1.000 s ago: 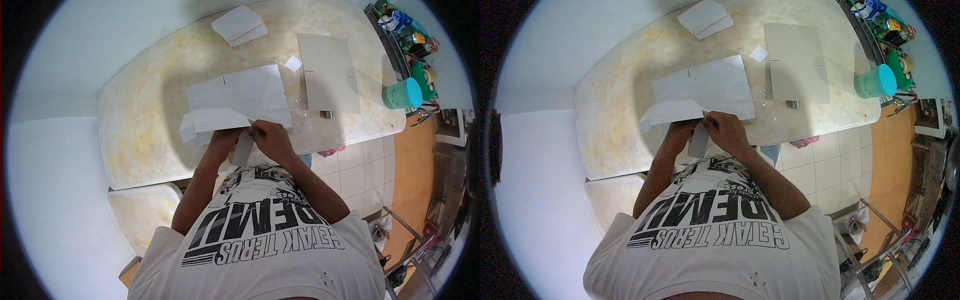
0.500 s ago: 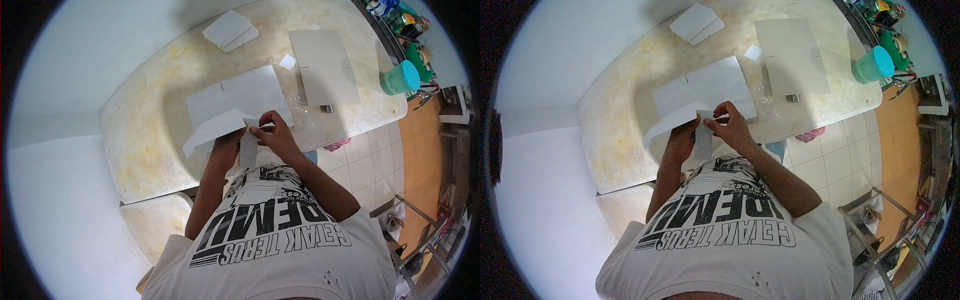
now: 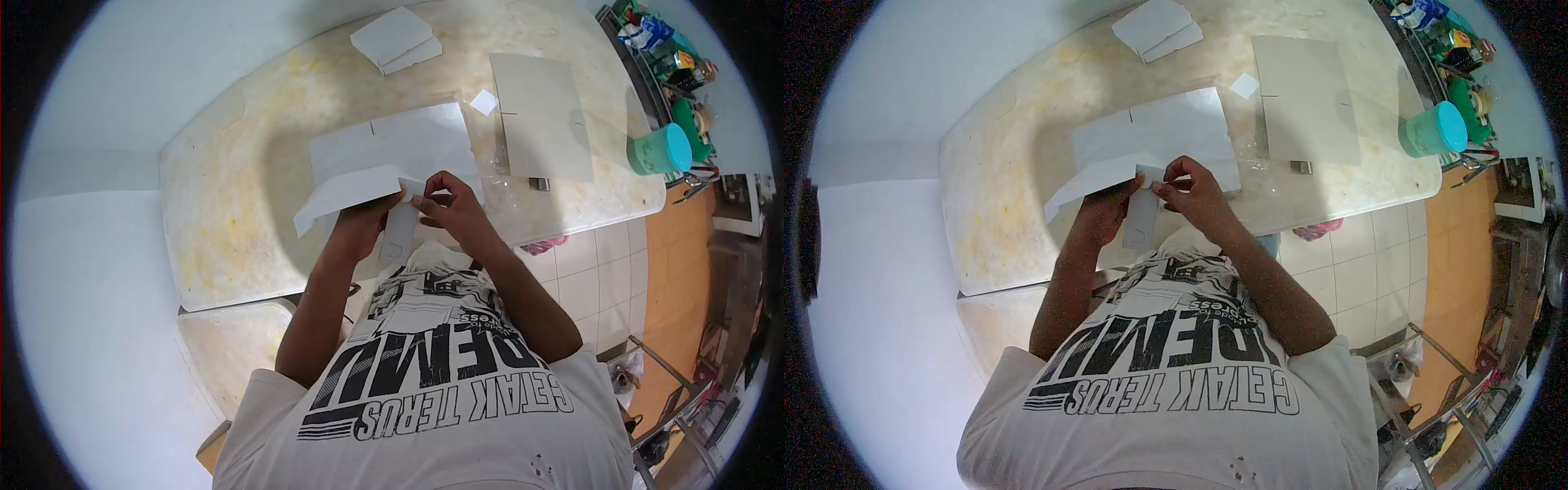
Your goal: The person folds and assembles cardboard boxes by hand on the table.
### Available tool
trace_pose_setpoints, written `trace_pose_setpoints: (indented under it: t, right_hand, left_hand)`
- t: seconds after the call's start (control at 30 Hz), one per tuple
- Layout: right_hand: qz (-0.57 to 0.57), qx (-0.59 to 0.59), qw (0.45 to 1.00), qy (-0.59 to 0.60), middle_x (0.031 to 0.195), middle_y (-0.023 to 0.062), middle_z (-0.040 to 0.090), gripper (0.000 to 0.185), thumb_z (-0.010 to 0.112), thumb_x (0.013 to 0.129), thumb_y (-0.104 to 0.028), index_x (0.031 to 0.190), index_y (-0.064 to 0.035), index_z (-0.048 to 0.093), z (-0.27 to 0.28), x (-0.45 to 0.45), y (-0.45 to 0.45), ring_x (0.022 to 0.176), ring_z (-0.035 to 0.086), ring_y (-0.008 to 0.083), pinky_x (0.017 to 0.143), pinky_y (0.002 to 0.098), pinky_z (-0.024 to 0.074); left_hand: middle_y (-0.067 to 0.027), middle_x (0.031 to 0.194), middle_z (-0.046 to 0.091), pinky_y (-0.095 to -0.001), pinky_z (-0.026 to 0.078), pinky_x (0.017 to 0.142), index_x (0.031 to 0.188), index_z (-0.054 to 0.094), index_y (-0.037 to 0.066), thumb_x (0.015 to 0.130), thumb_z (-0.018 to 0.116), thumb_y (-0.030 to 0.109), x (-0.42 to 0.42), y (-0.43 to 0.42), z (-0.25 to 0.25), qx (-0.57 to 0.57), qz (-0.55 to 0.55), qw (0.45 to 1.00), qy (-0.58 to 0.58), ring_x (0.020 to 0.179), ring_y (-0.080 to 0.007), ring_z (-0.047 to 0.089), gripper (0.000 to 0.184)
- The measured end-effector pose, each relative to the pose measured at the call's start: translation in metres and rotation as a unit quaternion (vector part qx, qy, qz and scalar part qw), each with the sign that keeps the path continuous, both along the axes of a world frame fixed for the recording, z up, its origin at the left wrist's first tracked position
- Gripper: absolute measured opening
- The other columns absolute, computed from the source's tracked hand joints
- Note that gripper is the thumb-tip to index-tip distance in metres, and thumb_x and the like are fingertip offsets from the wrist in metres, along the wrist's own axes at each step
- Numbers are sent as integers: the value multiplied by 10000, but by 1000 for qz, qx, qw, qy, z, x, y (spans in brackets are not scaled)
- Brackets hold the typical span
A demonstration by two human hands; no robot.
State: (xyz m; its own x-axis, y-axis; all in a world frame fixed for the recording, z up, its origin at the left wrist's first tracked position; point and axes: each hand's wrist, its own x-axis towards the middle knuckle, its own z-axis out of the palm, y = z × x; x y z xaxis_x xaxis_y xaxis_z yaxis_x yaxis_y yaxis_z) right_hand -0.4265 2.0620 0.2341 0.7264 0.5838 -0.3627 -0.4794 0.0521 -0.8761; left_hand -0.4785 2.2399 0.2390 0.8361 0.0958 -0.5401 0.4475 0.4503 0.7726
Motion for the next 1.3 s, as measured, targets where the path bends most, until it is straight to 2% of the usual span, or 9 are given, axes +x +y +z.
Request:
trace_pose_setpoints:
  t: [0.23,0.43,0.6,0.73,0.77,0.87,0.9,1.03,1.3]
  right_hand:
    - [5,2,999,-49,928,21,517,212,658,845,-172,876,-74,472,-1,1,4,886,544,111,750,270,511]
    - [-12,-30,998,-52,837,13,535,222,668,840,-200,862,-74,487,9,1,2,829,531,96,700,244,496]
    - [-96,-6,995,-13,819,17,533,260,676,839,-249,864,-64,495,35,2,5,784,531,88,642,255,496]
    - [-91,80,991,57,858,10,530,200,560,912,-278,872,-106,465,59,8,4,855,548,116,716,341,515]
    - [-75,111,989,63,868,16,536,166,513,931,-272,921,-119,449,57,11,1,874,561,142,721,366,519]
    - [-97,94,991,20,897,29,540,169,522,926,-260,941,-119,429,69,10,1,902,564,151,698,379,521]
    - [-100,76,992,-15,1031,74,531,240,530,919,-232,1083,-101,412,69,10,1,963,559,181,713,411,539]
    - [-49,62,995,-59,1187,108,491,525,492,907,-131,1347,-63,214,90,-15,0,963,601,207,745,378,582]
    - [-34,116,992,-18,1168,116,503,548,502,860,-24,1345,-52,247,91,-11,-5,968,603,205,701,341,600]
  left_hand:
    - [-65,937,583,-322,495,689,1034,545,42,759,730,158,3,4,9,29,-5,999,-36,820,-178,581,351]
    - [-73,934,595,-337,515,695,1069,536,14,825,648,137,12,2,28,-72,-42,996,-20,834,-186,602,296]
    - [-101,934,615,-331,520,715,1102,540,13,877,584,259,31,2,48,-116,-100,988,-19,812,-198,617,336]
    - [-122,913,628,-328,524,698,1113,536,11,899,539,314,46,-5,78,-185,-157,970,-17,805,-218,625,371]
    - [-130,941,596,-376,534,708,1030,532,-13,908,516,192,50,-7,83,-227,-147,963,-14,795,-243,625,240]
    - [-124,924,594,-380,535,690,1039,530,-17,905,522,179,54,-15,87,-206,-99,973,-22,792,-232,619,238]
    - [-120,928,596,-372,529,692,1057,529,-7,900,532,197,53,-18,91,-161,-74,983,-40,789,-226,614,258]
    - [-104,924,593,-355,506,695,1089,526,15,889,555,234,52,-24,98,-61,-13,991,-121,789,-207,594,298]
    - [-94,948,594,-349,489,686,1078,543,33,873,590,278,50,-37,106,-20,-37,989,-143,830,-187,578,324]
